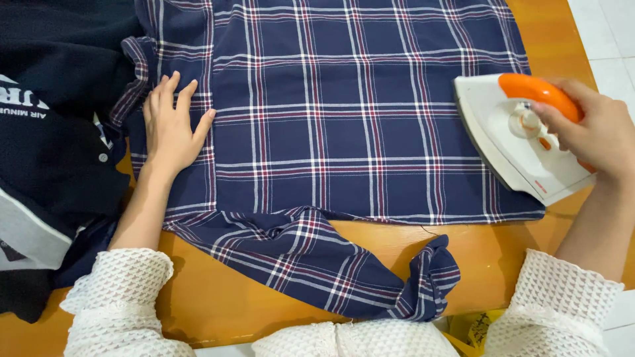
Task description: Ironing a plaid shirt on a wooden board to remove wrinkles
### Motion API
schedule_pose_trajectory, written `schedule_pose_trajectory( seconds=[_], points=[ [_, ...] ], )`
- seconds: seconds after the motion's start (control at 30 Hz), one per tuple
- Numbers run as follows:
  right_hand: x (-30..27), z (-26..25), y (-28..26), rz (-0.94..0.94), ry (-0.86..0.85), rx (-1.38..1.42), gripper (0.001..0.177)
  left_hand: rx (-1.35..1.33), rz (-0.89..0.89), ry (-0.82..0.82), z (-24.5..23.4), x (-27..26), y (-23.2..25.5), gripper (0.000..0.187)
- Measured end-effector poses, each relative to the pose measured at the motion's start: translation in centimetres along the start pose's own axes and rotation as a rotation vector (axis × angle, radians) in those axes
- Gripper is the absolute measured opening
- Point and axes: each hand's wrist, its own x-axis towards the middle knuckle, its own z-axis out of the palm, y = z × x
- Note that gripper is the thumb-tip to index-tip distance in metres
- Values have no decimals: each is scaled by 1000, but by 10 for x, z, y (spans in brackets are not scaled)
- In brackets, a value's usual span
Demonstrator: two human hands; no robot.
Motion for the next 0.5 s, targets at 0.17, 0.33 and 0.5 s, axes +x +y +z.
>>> schedule_pose_trajectory(
  seconds=[0.17,0.33,0.5],
  points=[
    [2,-5,21,-21,-313,227,54,11,3,-5,2,0,-1,60],
    [6,-12,1,-65,-633,73,58,14,8,1,1,0,-1,59],
    [-2,-6,-16,-61,-383,161,53,7,8,4,0,1,0,59]
  ],
)
